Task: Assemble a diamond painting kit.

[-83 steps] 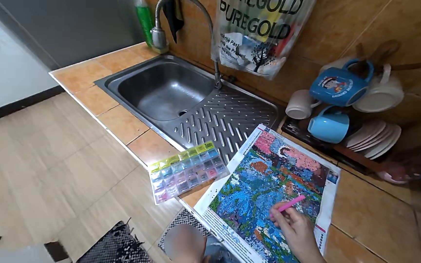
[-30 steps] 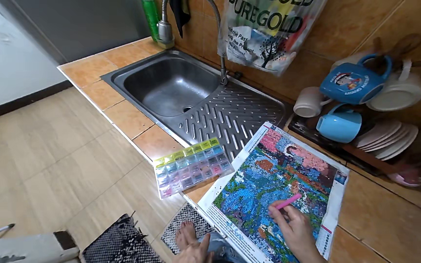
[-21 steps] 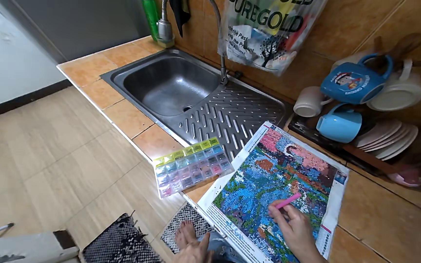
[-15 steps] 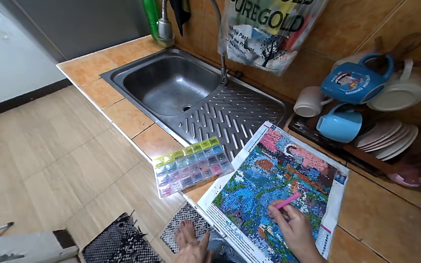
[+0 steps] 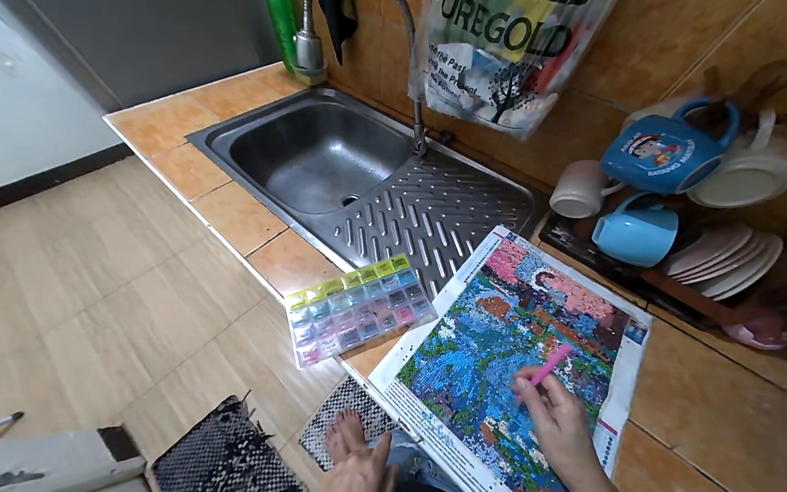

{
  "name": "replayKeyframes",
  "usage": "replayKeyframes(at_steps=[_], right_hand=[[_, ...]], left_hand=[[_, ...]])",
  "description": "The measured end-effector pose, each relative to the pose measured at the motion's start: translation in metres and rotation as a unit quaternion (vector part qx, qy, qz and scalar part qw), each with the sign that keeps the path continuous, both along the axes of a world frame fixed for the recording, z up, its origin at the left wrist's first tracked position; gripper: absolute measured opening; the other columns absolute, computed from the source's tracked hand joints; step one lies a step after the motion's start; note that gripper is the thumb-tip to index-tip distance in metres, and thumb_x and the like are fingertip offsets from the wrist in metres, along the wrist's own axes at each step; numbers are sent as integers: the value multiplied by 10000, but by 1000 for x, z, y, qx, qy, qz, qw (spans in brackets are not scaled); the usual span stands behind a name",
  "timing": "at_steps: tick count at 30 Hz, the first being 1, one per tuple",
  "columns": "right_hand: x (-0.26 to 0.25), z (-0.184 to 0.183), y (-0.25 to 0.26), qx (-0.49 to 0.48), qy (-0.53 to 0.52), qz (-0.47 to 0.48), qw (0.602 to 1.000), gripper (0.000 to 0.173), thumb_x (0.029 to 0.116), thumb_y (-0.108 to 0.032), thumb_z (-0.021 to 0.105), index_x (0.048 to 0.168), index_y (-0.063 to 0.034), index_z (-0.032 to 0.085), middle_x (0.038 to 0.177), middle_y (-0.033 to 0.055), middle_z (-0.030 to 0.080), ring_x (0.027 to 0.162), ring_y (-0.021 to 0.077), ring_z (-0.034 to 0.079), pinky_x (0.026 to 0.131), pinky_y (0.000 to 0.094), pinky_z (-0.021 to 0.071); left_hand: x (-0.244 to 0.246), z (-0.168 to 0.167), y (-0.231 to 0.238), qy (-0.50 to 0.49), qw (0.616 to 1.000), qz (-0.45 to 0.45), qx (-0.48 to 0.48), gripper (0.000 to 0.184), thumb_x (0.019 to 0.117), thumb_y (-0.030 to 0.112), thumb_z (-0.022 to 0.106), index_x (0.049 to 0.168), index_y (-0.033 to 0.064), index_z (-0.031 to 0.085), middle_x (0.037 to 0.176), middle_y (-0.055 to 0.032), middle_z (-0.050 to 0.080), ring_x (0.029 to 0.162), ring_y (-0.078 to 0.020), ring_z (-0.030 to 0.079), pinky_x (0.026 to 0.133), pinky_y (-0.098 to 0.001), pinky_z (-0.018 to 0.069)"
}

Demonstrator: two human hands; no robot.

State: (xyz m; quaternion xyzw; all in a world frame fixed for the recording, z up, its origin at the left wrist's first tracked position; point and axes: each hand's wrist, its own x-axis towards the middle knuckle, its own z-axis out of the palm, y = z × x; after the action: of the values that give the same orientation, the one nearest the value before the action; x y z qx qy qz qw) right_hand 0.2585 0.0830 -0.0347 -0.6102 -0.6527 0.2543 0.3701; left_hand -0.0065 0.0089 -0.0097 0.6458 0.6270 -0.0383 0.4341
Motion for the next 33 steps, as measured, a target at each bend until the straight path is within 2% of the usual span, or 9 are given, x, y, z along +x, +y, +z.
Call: replayKeyframes(at_steps=[2,4,7,12,24,29,33], right_hand=[[0,5,-2,-25,-35,13,999,301,989,-144,473,1037,56,693,883,150,664,747,201,635,696,346,534],[0,10,-4,-22,-90,33,995,273,971,-129,511,996,47,718,889,173,680,741,253,638,686,401,529],[0,13,-7,-46,-154,56,985,202,924,-130,617,943,36,731,830,163,654,684,274,627,630,440,525],[-3,13,-10,-61,-212,67,973,160,887,-100,696,953,36,747,835,183,665,706,323,664,646,494,552],[-8,6,-9,-27,-252,80,964,131,864,-83,703,888,42,733,806,189,654,683,341,673,592,477,554],[-9,6,-7,-44,-264,92,959,138,889,-74,666,907,53,717,836,203,664,704,349,685,605,478,564],[-17,17,-4,-67,-224,100,967,170,915,-90,632,918,64,702,816,192,647,689,323,655,621,464,543]], left_hand=[[0,-1,-1,-3,1000,1,7,447,1076,238,465,1440,-9,547,1041,-305,717,987,-511,698,838,-656,530],[0,-3,-2,-7,1000,4,16,444,1072,235,472,1433,-11,555,1027,-307,718,973,-515,700,829,-657,531],[0,-2,-1,-11,1000,5,10,449,1073,232,472,1446,-8,538,1045,-310,714,991,-520,693,844,-665,524],[-1,-3,-1,-9,1000,3,8,451,1074,240,473,1450,-1,536,1048,-307,714,993,-515,694,845,-660,527],[-1,-4,-3,-11,1000,2,19,437,1073,231,471,1432,-5,552,1029,-302,716,982,-510,697,836,-649,531],[-1,-6,-5,-13,1000,3,28,431,1066,230,483,1413,-11,565,996,-303,716,949,-513,701,811,-649,536],[-1,-4,-2,-15,1000,1,8,442,1073,241,476,1429,-10,550,1038,-311,713,989,-512,696,851,-654,529]])
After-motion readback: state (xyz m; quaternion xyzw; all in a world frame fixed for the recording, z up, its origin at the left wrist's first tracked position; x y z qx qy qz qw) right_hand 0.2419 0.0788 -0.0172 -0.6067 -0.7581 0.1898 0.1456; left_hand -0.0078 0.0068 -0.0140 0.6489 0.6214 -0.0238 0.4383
